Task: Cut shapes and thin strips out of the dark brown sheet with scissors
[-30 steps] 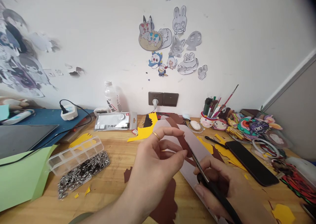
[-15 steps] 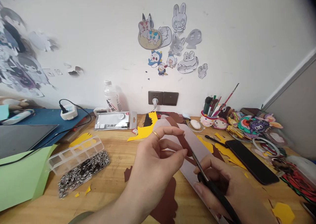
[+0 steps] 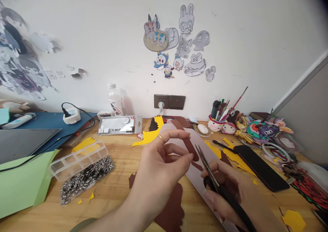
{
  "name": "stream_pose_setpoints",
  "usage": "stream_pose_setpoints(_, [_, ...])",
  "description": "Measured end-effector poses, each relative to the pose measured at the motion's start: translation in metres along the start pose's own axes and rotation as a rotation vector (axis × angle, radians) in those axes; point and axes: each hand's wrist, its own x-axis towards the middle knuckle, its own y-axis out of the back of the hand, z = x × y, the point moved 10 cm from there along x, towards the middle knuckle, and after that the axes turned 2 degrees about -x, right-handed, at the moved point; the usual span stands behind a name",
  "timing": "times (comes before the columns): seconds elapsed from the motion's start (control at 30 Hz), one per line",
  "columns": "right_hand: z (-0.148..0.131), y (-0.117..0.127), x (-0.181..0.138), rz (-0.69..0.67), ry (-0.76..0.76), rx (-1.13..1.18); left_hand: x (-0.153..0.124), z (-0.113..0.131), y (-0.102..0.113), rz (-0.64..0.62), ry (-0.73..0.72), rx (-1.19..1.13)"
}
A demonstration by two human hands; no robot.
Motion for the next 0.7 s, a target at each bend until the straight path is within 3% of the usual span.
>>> stream_pose_setpoints(0.13, [-0.001, 0.008, -0.002, 0.048, -0.034, -0.001, 0.0, 0.001, 0.004, 0.021, 0.006, 0.047])
stream_pose_setpoints(0.53, [0.004, -0.006, -0.003, -0.016, 0.002, -0.107, -0.001, 0.007, 0.004, -0.006, -0.024, 0.091])
stream_pose_setpoints(0.7, [0.001, -0.002, -0.006, 0.025, 0.006, -0.098, 0.0, 0.008, 0.006, 0.001, -0.028, 0.087])
